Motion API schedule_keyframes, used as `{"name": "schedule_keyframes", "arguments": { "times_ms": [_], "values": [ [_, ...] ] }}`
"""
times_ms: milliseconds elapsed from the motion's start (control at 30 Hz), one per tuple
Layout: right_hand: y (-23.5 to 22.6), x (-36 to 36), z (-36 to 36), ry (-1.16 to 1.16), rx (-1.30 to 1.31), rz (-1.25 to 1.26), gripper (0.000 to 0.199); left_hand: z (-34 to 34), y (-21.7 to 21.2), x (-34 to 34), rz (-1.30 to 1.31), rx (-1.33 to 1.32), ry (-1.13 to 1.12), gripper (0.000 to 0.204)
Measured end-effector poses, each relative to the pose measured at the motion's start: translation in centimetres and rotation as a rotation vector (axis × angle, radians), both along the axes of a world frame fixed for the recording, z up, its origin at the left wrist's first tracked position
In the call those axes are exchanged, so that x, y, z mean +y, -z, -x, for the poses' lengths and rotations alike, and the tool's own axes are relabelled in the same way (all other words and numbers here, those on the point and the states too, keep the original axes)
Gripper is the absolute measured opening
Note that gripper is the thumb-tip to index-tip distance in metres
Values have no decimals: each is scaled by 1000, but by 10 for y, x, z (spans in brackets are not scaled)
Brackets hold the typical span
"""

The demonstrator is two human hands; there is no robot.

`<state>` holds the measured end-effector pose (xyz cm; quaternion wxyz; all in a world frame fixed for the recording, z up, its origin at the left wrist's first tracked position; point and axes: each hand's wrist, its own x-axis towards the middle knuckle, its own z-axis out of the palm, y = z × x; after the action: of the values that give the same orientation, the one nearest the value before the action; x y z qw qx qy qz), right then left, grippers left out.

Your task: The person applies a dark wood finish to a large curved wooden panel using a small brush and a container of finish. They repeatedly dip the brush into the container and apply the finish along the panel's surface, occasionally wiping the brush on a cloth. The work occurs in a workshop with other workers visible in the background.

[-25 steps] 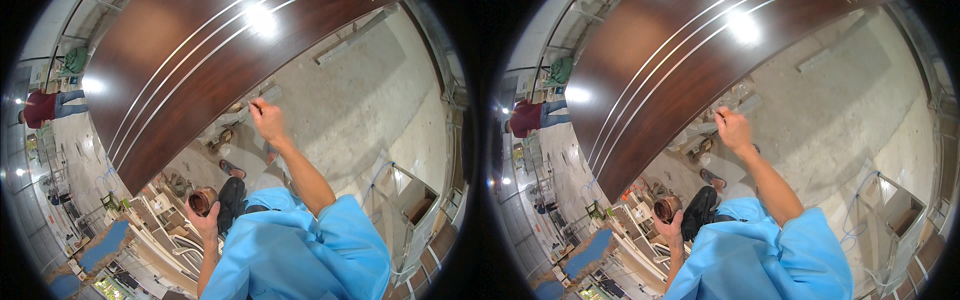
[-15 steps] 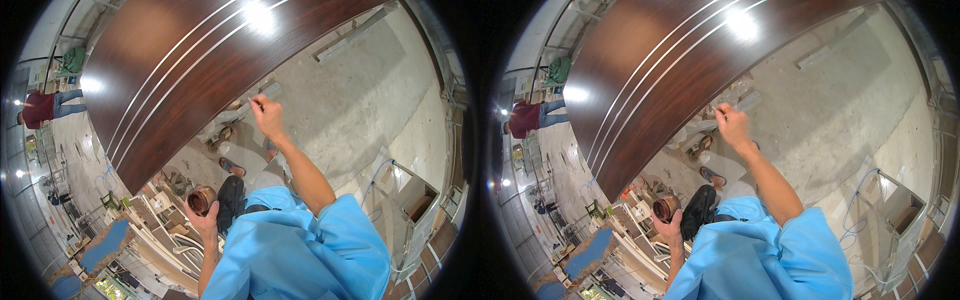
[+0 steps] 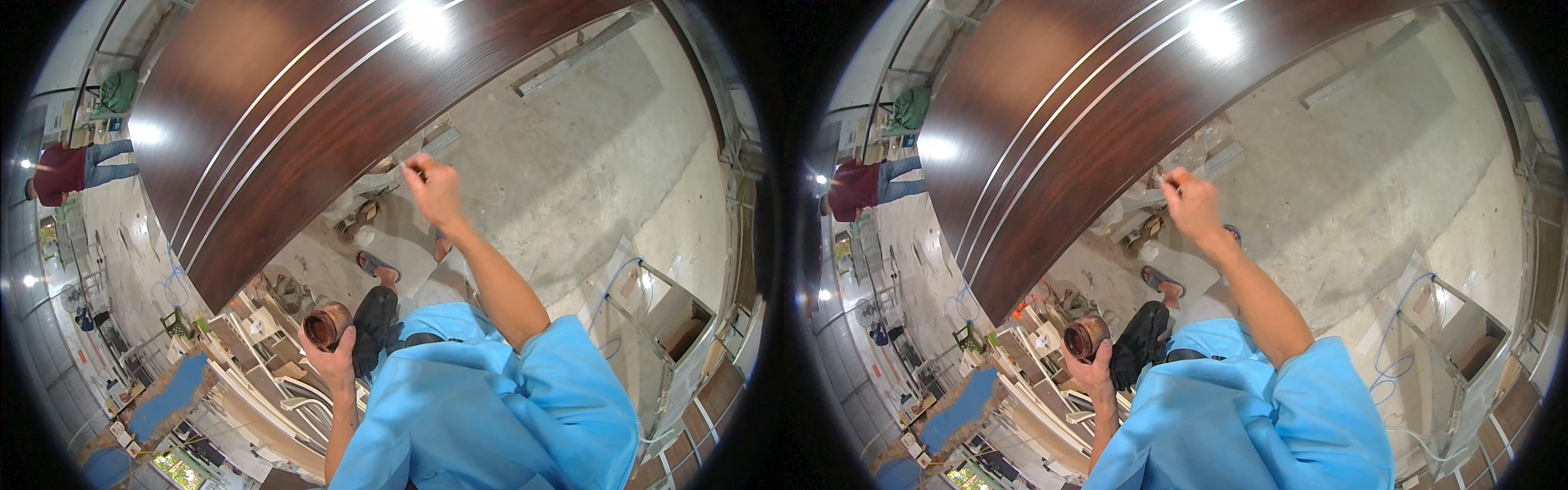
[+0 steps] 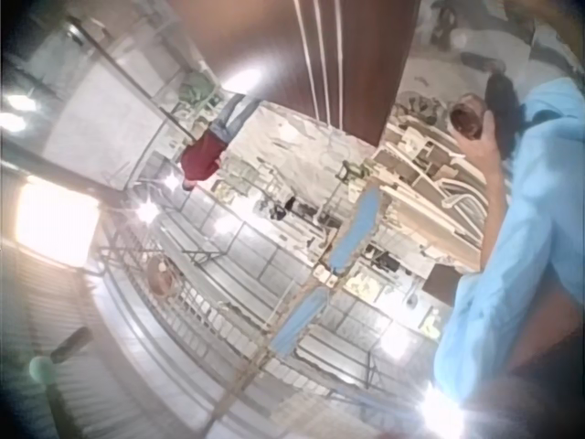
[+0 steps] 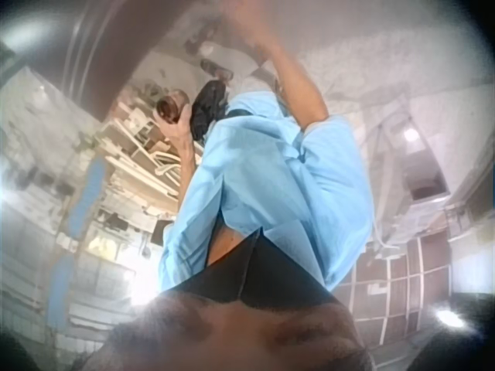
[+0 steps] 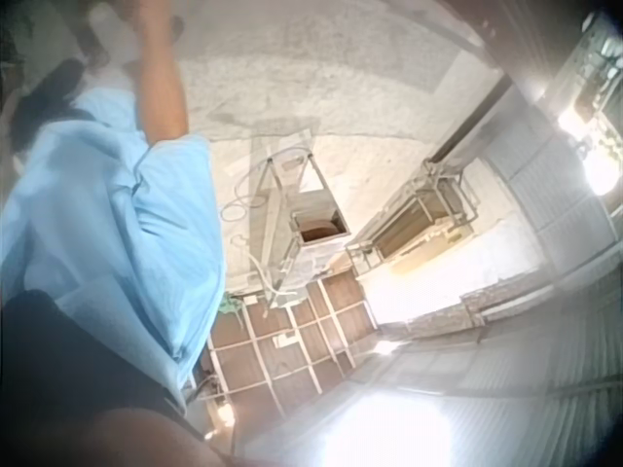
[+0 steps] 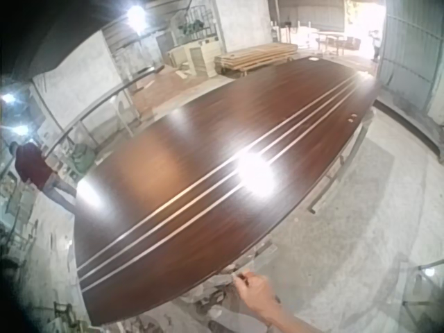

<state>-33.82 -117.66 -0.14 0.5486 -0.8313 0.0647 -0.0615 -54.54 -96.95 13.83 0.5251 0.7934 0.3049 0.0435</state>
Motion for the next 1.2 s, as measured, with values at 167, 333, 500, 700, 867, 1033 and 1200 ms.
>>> {"name": "schedule_keyframes", "arguments": {
  "times_ms": [167, 333, 500, 700, 867, 1033, 1200],
  "values": [
    [7, -21, -14, 154, -1, -41, 16, 2, -2, 2, 20, 25, -38, 68],
    [4, 16, 1, 22, -15, -28, 17, 2, -3, 3, 18, 30, -48, 68],
    [-1, 50, 21, -154, 51, -87, 17, 4, -2, 9, -7, 42, -52, 65],
    [1, 48, 16, 73, 84, -177, 18, 9, 0, 18, 25, 15, -75, 65],
    [0, 70, 26, -110, 39, -75, 17, 11, 3, 24, 30, 3, -88, 67],
    [4, 69, 27, -102, -5, -82, 16, 13, 4, 30, 35, -13, -90, 67],
    [7, 32, 8, 93, 21, -63, 17, 16, 5, 34, 47, 5, -123, 69]
  ]
}}
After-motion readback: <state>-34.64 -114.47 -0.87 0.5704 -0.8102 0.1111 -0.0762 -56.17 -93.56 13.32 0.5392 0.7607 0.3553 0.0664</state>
